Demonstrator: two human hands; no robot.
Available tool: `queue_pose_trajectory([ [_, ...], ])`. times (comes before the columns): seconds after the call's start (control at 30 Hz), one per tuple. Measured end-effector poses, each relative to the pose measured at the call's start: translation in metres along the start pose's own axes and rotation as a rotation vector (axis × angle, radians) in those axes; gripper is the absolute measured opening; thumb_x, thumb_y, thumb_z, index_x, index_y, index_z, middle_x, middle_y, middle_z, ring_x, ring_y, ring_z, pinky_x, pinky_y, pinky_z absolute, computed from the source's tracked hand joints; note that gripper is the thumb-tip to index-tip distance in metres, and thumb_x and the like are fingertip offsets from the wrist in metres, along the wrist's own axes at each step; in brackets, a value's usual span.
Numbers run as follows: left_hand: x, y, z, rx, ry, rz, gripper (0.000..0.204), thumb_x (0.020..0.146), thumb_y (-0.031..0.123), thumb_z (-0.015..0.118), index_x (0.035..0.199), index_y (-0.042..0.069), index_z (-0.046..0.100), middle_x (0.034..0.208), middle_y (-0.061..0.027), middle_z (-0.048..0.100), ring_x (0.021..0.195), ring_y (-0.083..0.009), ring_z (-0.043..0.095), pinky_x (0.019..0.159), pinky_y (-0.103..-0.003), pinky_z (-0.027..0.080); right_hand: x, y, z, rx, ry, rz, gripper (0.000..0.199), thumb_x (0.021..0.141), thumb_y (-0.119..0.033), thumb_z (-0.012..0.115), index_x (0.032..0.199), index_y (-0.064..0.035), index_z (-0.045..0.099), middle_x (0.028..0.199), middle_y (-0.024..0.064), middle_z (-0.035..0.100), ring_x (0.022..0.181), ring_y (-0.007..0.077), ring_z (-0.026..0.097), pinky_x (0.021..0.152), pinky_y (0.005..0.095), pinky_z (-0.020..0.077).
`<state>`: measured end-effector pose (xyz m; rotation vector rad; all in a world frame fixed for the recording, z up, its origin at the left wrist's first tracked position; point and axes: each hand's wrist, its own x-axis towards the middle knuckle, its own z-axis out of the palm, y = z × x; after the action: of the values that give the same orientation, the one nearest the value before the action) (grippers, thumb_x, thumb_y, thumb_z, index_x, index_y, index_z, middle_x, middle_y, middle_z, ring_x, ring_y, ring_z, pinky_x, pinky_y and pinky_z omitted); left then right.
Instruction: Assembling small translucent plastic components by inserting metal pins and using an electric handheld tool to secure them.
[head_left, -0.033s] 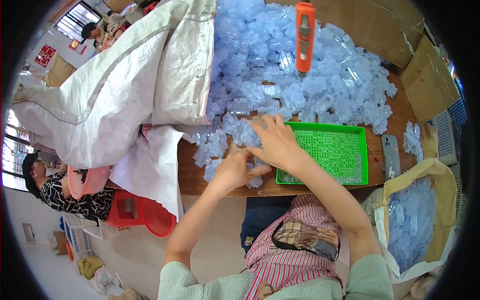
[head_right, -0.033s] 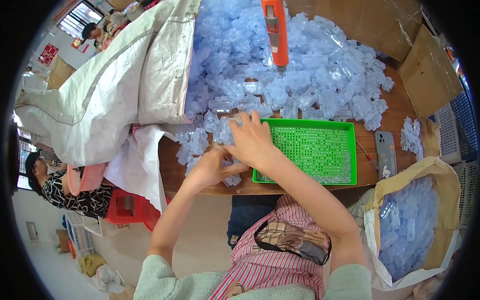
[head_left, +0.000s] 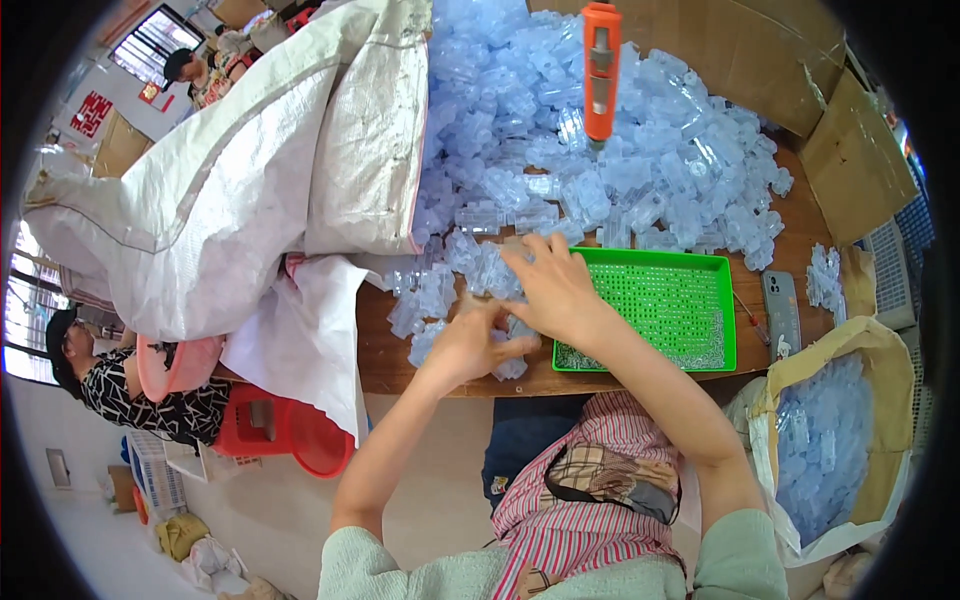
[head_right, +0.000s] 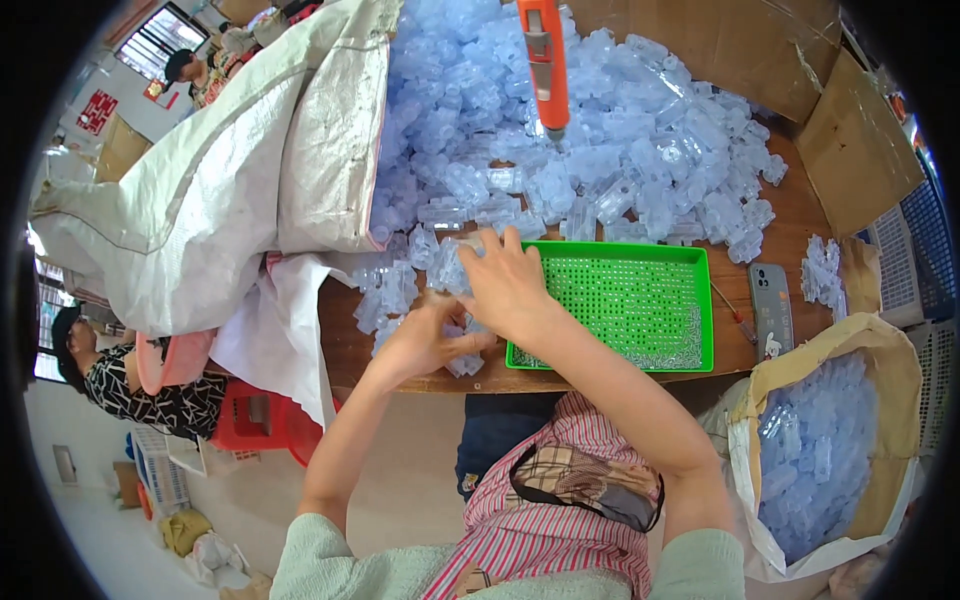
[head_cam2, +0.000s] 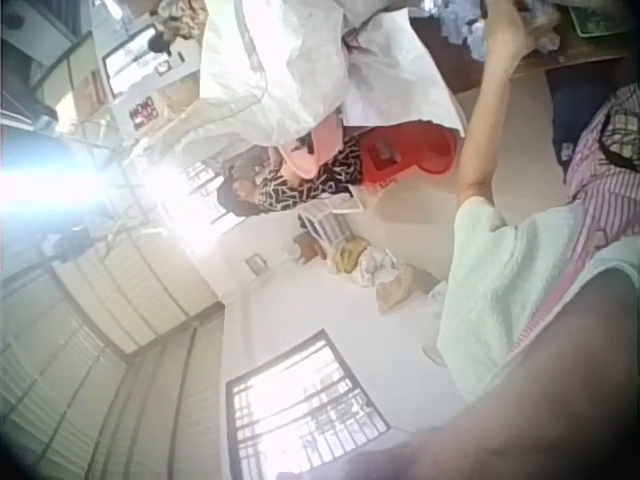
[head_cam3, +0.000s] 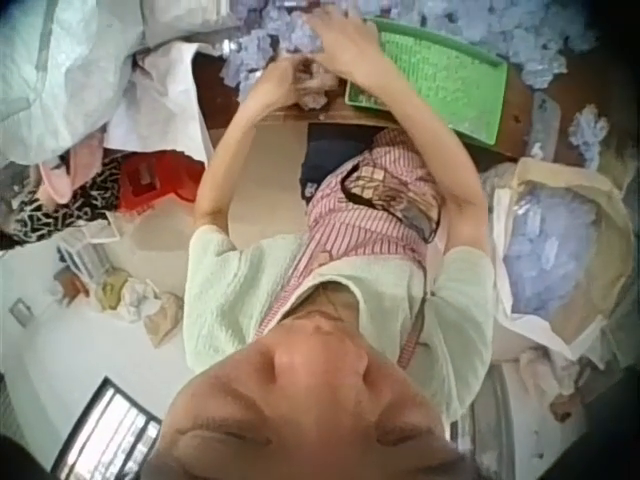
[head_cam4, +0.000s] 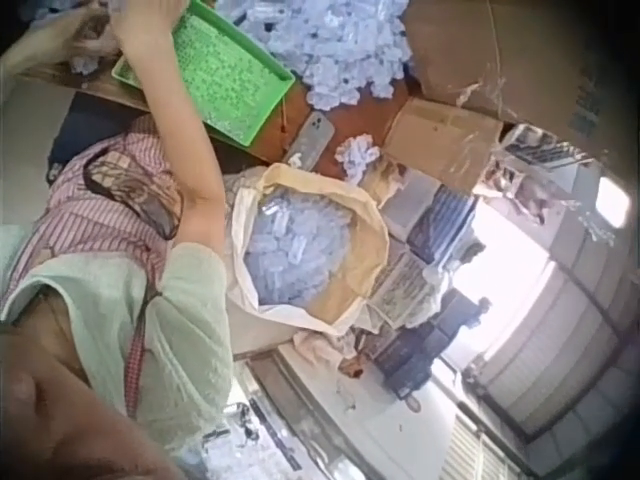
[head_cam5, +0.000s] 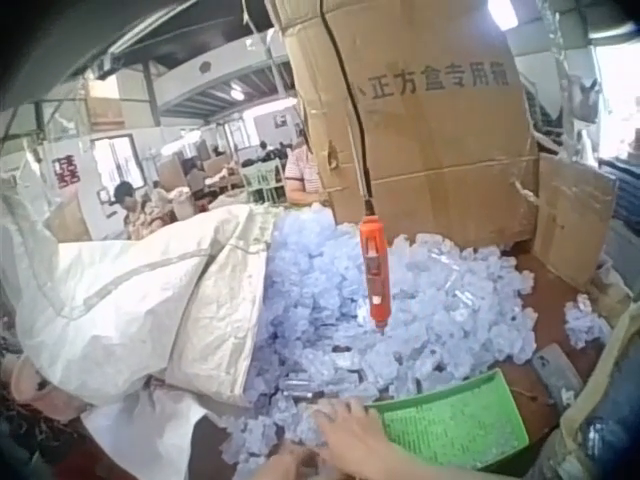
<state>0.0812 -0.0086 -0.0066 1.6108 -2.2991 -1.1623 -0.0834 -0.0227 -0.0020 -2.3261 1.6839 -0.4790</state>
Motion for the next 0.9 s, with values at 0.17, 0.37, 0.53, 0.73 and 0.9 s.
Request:
queue_pose_trajectory([
  [0.17,-0.009,-0.002,0.003,-0.059,0.097,-0.008,0.051,0.076,0.033,0.071,0.107,-0.004,0.055,0.094,-0.0188,0.062,0.089,-0.0274,0.061,0.078,-0.036,0.048,0.006,0.011,0.002,0.078,0.08,-0.099,0.044,0.069,-0.026,0.069,0.108,-0.0083,0.061,0.108,0.0094,0.058,0.099,0.0309,0.051,0.08,0.0392,0.0476],
  [0.37,-0.032,0.0,-0.008,-0.059,0.174,-0.074,0.041,0.082,0.027,0.066,0.107,-0.005,0.055,0.086,-0.0179,0.063,0.08,-0.0228,0.064,0.068,-0.033,0.049,0.007,0.034,-0.02,0.895,0.287,0.208,0.03,0.082,-0.03,0.062,0.095,-0.0031,0.065,0.092,0.0078,0.065,0.078,0.0196,0.061,0.067,0.0322,0.0492],
  [0.53,-0.052,0.025,-0.034,-0.247,0.155,0.024,0.034,0.083,0.02,0.066,0.107,-0.002,0.055,0.081,-0.0112,0.062,0.069,-0.0172,0.062,0.06,-0.03,0.048,-0.026,0.045,-0.067,1.943,0.119,0.448,0.042,0.086,-0.038,0.055,0.109,-0.0032,0.057,0.093,0.0093,0.065,0.076,0.02,0.063,0.056,0.0321,0.0526],
  [0.73,-0.042,0.079,-0.018,-0.536,-0.002,0.196,0.034,0.086,0.014,0.064,0.114,0.001,0.052,0.084,0.0014,0.052,0.072,-0.0049,0.049,0.062,-0.019,0.04,-0.114,0.06,-0.11,2.429,0.144,0.652,0.048,0.09,-0.045,0.046,0.11,-0.003,0.056,0.098,0.0152,0.061,0.083,0.0339,0.06,0.051,0.0341,0.0482],
  [0.9,-0.018,0.139,0.028,-0.719,-0.265,0.273,0.033,0.089,0.013,0.061,0.117,0.002,0.05,0.084,0.0026,0.05,0.075,-0.0042,0.047,0.064,-0.02,0.039,-0.212,0.067,-0.137,2.537,0.546,0.553,0.048,0.091,-0.048,0.044,0.114,-0.007,0.055,0.099,0.0137,0.062,0.087,0.035,0.06,0.055,0.036,0.0494],
])
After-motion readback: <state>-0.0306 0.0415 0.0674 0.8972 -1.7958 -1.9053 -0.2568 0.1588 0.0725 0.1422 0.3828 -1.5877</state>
